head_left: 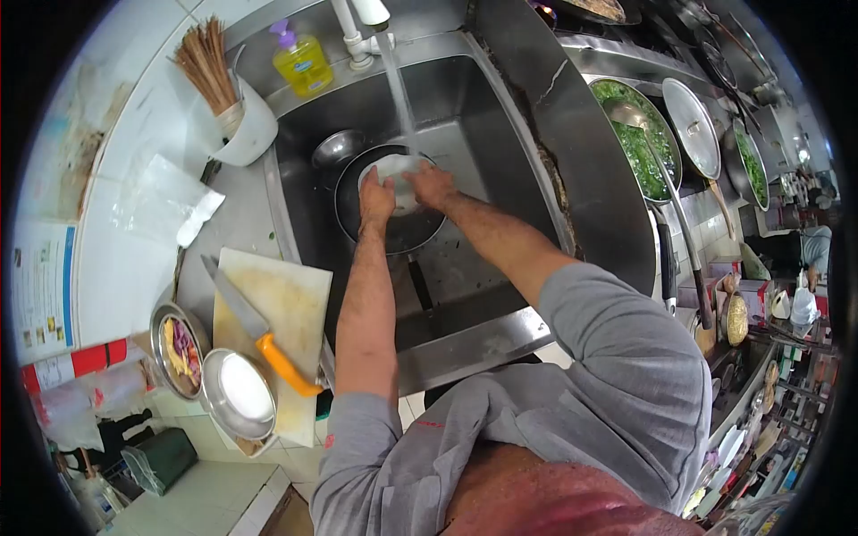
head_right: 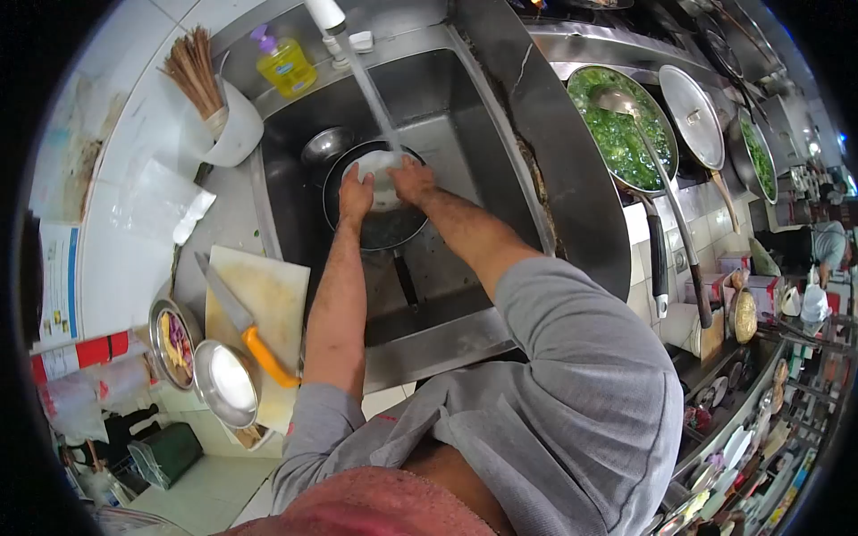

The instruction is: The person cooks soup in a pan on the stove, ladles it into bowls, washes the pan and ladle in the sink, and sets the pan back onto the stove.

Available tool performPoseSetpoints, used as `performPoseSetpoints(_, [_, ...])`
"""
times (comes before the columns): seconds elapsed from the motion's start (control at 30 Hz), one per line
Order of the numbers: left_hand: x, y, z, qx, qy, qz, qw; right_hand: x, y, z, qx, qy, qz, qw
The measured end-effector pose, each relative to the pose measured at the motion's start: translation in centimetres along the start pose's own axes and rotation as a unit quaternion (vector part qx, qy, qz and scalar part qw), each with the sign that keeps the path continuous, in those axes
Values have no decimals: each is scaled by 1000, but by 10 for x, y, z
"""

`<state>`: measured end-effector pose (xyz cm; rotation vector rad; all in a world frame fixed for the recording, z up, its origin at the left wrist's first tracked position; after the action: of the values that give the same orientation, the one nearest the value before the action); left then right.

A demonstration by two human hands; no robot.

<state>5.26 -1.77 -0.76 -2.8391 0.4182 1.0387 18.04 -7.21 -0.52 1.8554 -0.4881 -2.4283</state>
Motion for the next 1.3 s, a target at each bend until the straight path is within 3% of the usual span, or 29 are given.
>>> performPoseSetpoints(0.1, [25,-21,5,29,-32,9,999,11,5,-12,36,-94,-19,995])
performPoseSetpoints(0.17, [32,-25,-3,67,-132,149,978,21,3,-11,21,-76,-78,994])
performPoseSetpoints(0.2, [44,-28,8,78,-154,129,977,25,2,-9,7,-77,-66,995])
performPoseSetpoints(0.27, [60,-39,26,69,-172,124,975,26,1,-12,-39,9,-152,988])
performPoseSetpoints(0.4, [75,-54,45,13,-169,171,971,25,-23,-8,-39,70,-77,994])
performPoseSetpoints(0.47, [73,-52,45,23,-179,165,970,25,-36,-10,9,60,17,998])
performPoseSetpoints(0.53, [73,-52,39,33,-187,161,969,25,-40,-12,5,58,21,998])
performPoseSetpoints(0.6, [77,-52,38,-45,-186,194,962,22,-40,-6,3,56,26,998])
performPoseSetpoints(0.87, [70,-52,40,-28,-208,180,961,18,-44,-7,16,61,60,996])
performPoseSetpoints(1.03, [65,-53,15,-38,-184,164,968,21,-27,-20,35,-61,-10,997])
performPoseSetpoints(1.17, [70,-55,-9,6,-200,204,958,33,-14,-31,91,-145,-78,982])
performPoseSetpoints(1.3, [70,-58,-12,1,-154,175,972,16,-12,-32,71,-118,-74,988])
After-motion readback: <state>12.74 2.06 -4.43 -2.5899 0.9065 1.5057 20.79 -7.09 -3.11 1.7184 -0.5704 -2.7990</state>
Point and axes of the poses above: each hand's wrist, its own y-axis away from the middle knuckle, its own x-axis out of the palm, z = x × y, the point moved 2 cm from there along -y, towards the middle knuckle, and after that the axes turned 2 degrees about -z, right-handed, at the moved point
